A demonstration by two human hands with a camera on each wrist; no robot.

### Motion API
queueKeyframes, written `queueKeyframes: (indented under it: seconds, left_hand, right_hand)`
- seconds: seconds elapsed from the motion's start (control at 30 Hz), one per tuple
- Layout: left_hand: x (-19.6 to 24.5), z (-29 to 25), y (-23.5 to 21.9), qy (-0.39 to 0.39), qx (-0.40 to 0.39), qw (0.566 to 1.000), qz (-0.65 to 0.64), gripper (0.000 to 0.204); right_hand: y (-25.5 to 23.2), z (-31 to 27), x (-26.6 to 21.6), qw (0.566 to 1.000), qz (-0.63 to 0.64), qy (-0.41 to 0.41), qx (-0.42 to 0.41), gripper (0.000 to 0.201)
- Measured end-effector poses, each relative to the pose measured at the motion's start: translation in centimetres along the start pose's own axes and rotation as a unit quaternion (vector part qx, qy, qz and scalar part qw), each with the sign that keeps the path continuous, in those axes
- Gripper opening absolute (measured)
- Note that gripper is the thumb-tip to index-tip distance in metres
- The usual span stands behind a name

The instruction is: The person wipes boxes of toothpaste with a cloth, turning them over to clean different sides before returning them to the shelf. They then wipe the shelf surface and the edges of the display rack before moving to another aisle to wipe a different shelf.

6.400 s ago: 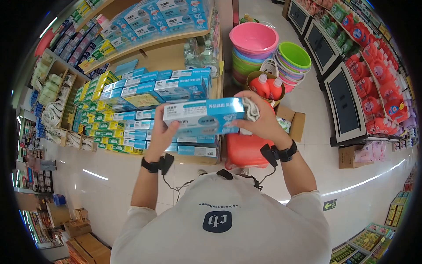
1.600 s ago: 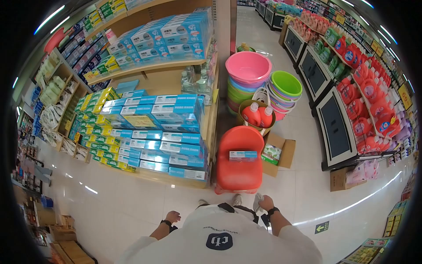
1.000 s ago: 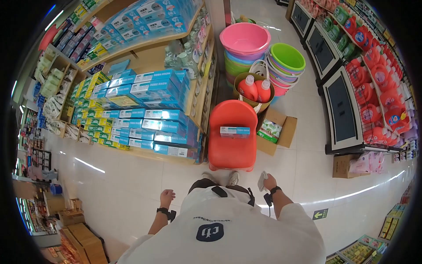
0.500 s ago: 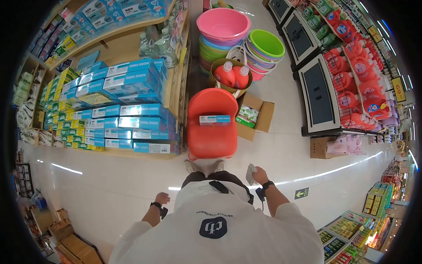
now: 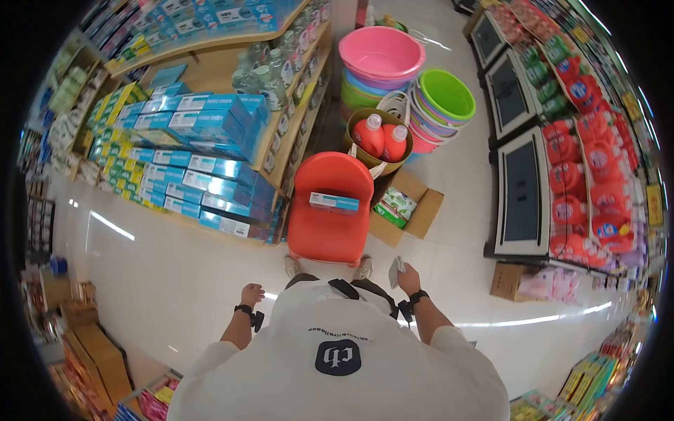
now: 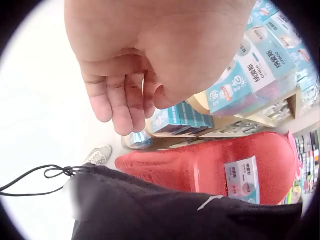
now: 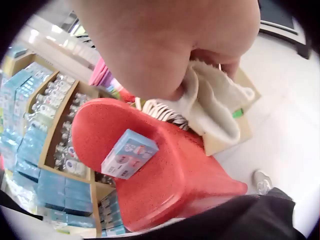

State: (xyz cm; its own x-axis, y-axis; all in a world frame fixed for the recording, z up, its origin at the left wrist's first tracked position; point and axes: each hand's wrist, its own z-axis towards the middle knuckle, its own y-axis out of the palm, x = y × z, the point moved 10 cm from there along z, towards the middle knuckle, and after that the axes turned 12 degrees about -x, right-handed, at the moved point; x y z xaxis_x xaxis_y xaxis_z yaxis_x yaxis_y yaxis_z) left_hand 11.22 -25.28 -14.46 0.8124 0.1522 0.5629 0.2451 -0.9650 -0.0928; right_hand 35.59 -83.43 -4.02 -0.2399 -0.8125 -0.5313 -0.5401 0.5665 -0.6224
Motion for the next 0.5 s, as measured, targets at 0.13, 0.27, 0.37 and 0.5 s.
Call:
queueKeyframes:
  seconds: [0.13,0.27,0.37,0.5]
  left_hand:
    - [-2.3,-3.2,4.6,0.000,0.047,0.998,-0.046,0.024]
    - [-1.2,-7.8,7.2,0.044,0.099,0.988,-0.109,0.019]
    - [1.2,-9.4,7.2,0.074,0.135,0.980,-0.126,0.019]
    - [13.6,-12.5,4.9,0.255,0.218,0.940,0.060,0.019]
  right_hand:
    - [-7.8,2.9,-8.9,0.980,0.059,-0.128,0.144,0.038]
    - [-11.3,7.5,-20.7,0.934,0.189,-0.267,0.145,0.041]
    - [-10.4,12.8,-28.2,0.906,0.252,-0.320,0.111,0.041]
    - [-9.5,10.9,-41.6,0.873,0.120,-0.463,0.095,0.042]
